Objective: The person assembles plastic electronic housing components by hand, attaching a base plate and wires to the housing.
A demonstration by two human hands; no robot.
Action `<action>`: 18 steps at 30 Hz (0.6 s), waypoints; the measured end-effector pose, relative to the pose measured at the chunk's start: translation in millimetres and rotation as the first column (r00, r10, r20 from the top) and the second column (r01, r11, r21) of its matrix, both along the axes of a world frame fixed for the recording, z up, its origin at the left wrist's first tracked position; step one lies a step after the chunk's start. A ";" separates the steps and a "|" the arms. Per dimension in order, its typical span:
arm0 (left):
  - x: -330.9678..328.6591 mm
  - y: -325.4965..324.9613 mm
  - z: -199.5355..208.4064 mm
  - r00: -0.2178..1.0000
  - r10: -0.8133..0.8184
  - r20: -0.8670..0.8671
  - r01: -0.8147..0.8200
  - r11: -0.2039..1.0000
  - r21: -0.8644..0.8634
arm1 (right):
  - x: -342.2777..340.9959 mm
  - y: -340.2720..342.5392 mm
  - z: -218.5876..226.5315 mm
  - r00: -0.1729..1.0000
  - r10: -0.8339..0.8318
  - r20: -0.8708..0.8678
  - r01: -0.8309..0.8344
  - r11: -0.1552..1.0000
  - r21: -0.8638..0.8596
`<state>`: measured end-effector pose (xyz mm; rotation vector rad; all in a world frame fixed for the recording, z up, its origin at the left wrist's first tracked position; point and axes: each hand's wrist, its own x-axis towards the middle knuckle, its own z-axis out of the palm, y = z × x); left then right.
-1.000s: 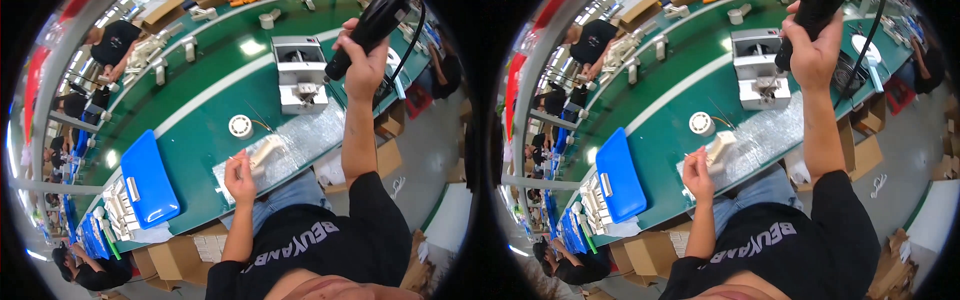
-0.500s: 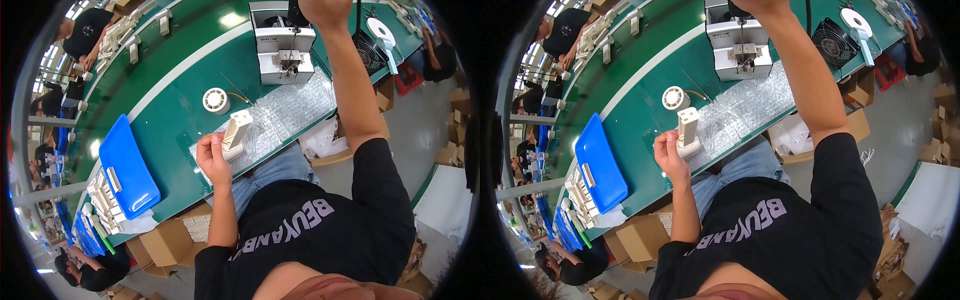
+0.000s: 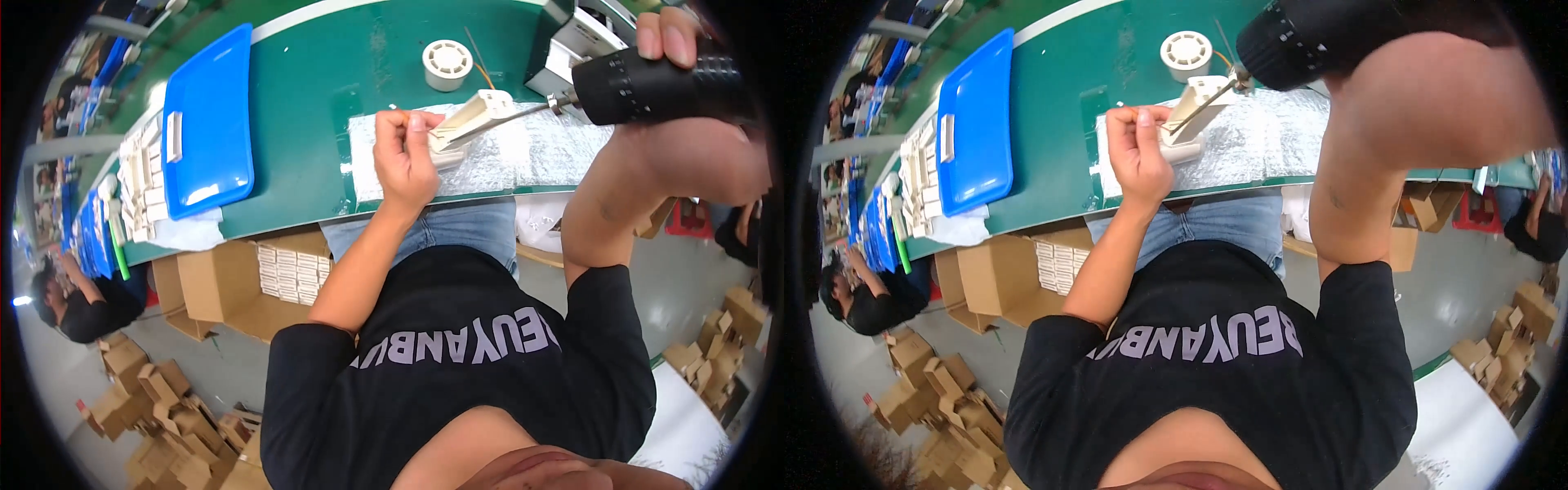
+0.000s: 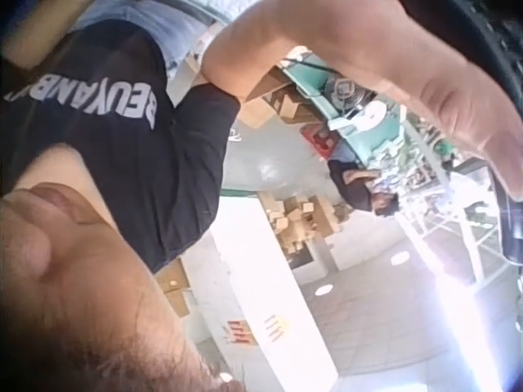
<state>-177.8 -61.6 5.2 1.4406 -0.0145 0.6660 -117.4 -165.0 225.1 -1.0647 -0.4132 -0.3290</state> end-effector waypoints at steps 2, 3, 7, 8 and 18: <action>0.2 -2.1 0.1 0.999 0.019 0.027 -0.022 0.994 0.103 | 6.5 -0.7 -5.3 0.998 0.066 0.009 -0.066 0.998 -0.006; 0.2 -2.6 -2.2 0.999 0.036 0.026 -0.038 0.994 0.098 | 12.9 4.7 -7.5 0.995 0.095 0.012 -0.094 0.995 -0.008; 0.2 -3.7 -7.0 0.999 -0.021 0.025 0.020 0.999 0.032 | 7.7 19.6 -11.6 0.983 0.181 0.024 -0.181 0.983 -0.018; -0.2 -3.8 -7.3 1.000 -0.021 0.023 0.020 0.999 0.032 | 6.9 21.5 -12.5 0.980 0.196 0.026 -0.196 0.980 -0.021; -2.2 -3.0 -2.3 1.000 0.015 0.008 -0.016 0.997 0.078 | 12.6 19.2 -23.8 0.944 0.328 0.040 -0.327 0.944 -0.043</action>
